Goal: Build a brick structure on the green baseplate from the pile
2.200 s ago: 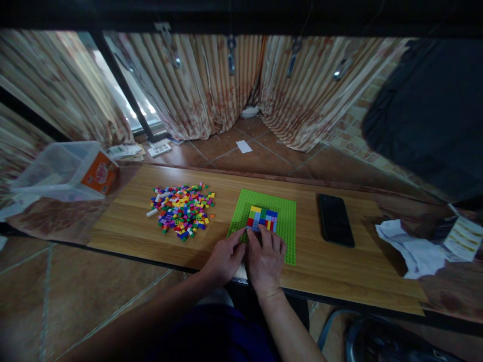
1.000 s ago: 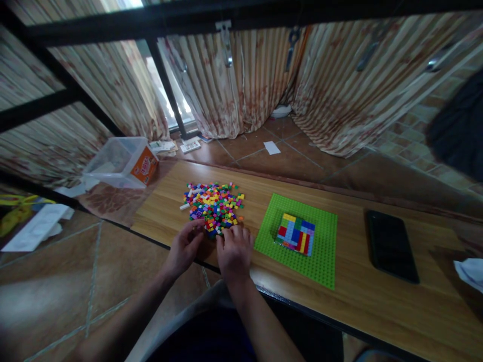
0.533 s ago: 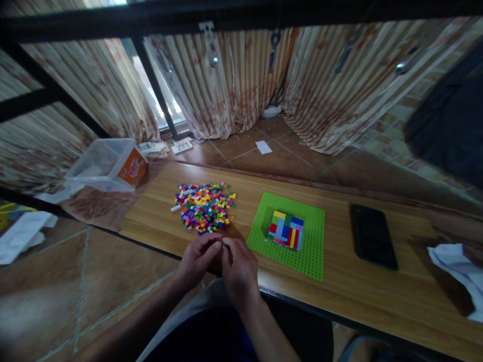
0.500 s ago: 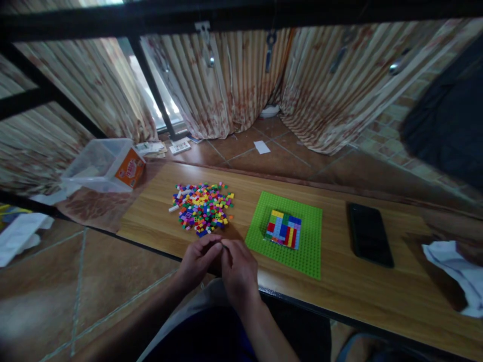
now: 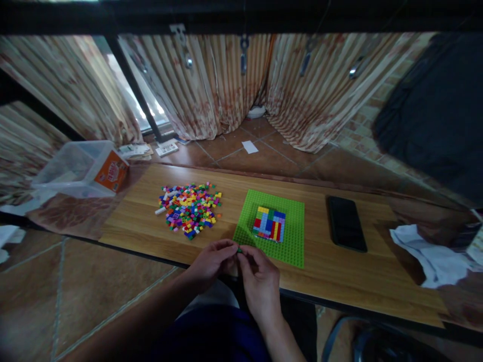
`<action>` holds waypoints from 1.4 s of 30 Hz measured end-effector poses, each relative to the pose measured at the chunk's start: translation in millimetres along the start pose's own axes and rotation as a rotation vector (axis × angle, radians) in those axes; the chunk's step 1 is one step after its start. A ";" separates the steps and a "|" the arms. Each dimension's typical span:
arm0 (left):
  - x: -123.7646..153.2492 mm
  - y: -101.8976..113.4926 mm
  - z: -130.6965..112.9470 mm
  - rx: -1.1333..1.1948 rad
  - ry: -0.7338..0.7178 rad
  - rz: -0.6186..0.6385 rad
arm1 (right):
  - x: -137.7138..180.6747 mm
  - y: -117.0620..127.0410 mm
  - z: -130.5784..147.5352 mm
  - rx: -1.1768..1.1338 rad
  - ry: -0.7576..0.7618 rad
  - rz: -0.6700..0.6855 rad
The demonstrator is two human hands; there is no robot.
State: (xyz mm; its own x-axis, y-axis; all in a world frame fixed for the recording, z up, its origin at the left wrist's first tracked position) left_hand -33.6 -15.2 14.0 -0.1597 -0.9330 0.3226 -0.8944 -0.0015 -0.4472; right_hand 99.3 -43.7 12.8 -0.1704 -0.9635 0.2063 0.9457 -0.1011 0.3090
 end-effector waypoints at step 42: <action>-22.1 -11.2 23.3 -0.553 -0.353 0.255 | -57.0 22.9 -21.7 0.597 0.521 -0.492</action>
Point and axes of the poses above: each hand's wrist, its own x-axis away from the middle knuckle, its own y-axis out of the back of the hand, z = x × y, the point moved 1 cm from there along -x, towards the middle knuckle, and after that the axes turned 13 degrees about -y, right-handed, at the moved point
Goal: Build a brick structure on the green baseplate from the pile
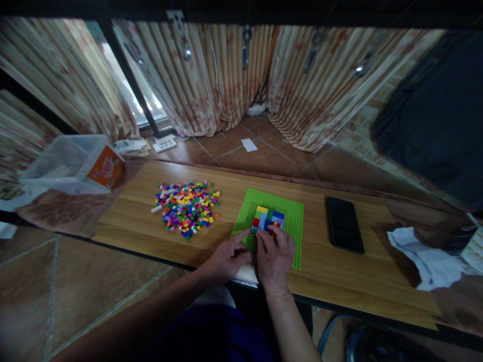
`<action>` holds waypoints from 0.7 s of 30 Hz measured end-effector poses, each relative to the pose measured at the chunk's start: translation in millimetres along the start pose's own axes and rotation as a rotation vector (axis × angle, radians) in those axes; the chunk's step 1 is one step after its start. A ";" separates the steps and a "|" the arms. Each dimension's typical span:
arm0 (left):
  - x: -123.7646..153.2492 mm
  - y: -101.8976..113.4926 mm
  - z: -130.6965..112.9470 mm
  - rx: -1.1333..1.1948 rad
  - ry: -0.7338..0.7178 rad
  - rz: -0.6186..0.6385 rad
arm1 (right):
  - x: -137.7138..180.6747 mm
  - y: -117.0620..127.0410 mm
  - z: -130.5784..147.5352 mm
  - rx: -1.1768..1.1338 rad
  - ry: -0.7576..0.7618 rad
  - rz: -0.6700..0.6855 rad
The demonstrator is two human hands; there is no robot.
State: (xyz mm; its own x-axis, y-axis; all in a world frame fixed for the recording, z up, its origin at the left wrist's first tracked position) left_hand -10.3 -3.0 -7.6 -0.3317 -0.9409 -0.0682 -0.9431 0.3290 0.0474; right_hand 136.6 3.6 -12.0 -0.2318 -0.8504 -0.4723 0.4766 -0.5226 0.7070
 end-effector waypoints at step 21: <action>17.9 8.4 -4.9 -0.007 0.066 -0.030 | 9.9 13.3 6.7 -0.082 -0.062 -0.063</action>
Point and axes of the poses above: each hand's wrist, its own x-axis away from the middle knuckle, its own y-axis out of the back of the hand, z = x × y, the point moved 1 cm from there along -x, towards the middle knuckle, and after that the axes turned 13 degrees about -y, right-handed, at the moved point
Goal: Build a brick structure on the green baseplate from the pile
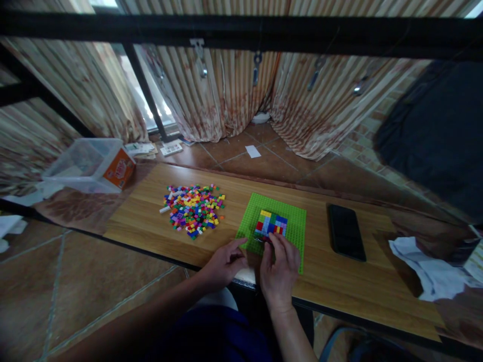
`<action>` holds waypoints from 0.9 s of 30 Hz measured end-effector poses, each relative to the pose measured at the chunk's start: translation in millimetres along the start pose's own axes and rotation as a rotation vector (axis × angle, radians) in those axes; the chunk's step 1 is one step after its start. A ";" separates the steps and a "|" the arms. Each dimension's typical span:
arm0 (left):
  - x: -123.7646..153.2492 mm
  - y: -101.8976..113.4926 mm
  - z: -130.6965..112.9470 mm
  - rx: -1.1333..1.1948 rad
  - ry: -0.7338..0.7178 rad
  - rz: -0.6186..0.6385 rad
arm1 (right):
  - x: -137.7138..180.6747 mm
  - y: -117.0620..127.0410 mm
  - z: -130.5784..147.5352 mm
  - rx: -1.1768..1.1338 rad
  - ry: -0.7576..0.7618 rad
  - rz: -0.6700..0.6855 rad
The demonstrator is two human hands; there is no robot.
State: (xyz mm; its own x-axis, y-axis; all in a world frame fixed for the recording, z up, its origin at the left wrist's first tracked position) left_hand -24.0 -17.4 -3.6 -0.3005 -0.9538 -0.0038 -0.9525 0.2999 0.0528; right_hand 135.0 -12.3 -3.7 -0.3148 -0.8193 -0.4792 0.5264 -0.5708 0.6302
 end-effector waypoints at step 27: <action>90.9 43.8 18.7 -0.076 0.118 -0.013 | 39.5 -91.7 123.9 0.070 0.191 0.472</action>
Point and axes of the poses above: each hand's wrist, its own x-axis away from the middle knuckle, its own y-axis out of the back of the hand, z = x × y, the point moved 1 cm from there along -x, towards the middle knuckle, and after that the axes turned 13 degrees about -y, right-handed, at the moved point
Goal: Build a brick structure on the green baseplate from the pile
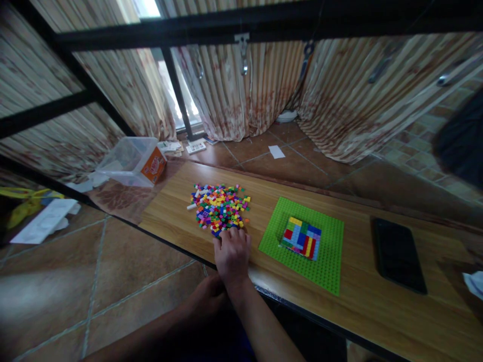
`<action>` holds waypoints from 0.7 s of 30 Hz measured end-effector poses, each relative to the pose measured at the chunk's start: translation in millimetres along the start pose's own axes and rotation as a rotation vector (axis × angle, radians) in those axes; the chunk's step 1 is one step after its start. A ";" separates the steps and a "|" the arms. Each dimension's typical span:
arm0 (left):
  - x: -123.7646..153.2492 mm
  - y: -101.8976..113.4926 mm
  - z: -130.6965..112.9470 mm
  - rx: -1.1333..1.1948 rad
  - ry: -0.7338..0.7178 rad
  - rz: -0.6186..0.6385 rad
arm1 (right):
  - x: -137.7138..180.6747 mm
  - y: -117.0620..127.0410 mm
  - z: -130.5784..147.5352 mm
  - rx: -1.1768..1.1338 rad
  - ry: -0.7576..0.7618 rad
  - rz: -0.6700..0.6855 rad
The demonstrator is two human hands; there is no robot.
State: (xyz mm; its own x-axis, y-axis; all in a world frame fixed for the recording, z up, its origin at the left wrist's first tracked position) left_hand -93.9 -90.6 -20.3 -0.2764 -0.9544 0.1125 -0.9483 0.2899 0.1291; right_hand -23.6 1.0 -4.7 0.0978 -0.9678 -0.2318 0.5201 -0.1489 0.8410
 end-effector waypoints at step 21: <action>-63.9 -4.2 -54.5 -0.172 -0.155 -0.020 | 32.9 100.4 -120.9 -0.329 -0.378 -0.170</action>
State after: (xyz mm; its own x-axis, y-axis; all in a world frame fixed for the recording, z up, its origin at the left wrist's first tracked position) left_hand -63.8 -27.0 25.7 -0.2914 -0.9557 -0.0428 -0.9170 0.2663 0.2969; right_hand 134.4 -21.3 13.0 -0.2923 -0.9503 -0.1076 0.7466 -0.2970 0.5952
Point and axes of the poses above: each hand's wrist, its own x-axis away from the middle knuckle, its own y-axis out of the back of the hand, z = x × y, the point moved 1 cm from there along -x, towards the middle knuckle, and after that the axes turned 13 degrees about -y, right-handed, at the moved point
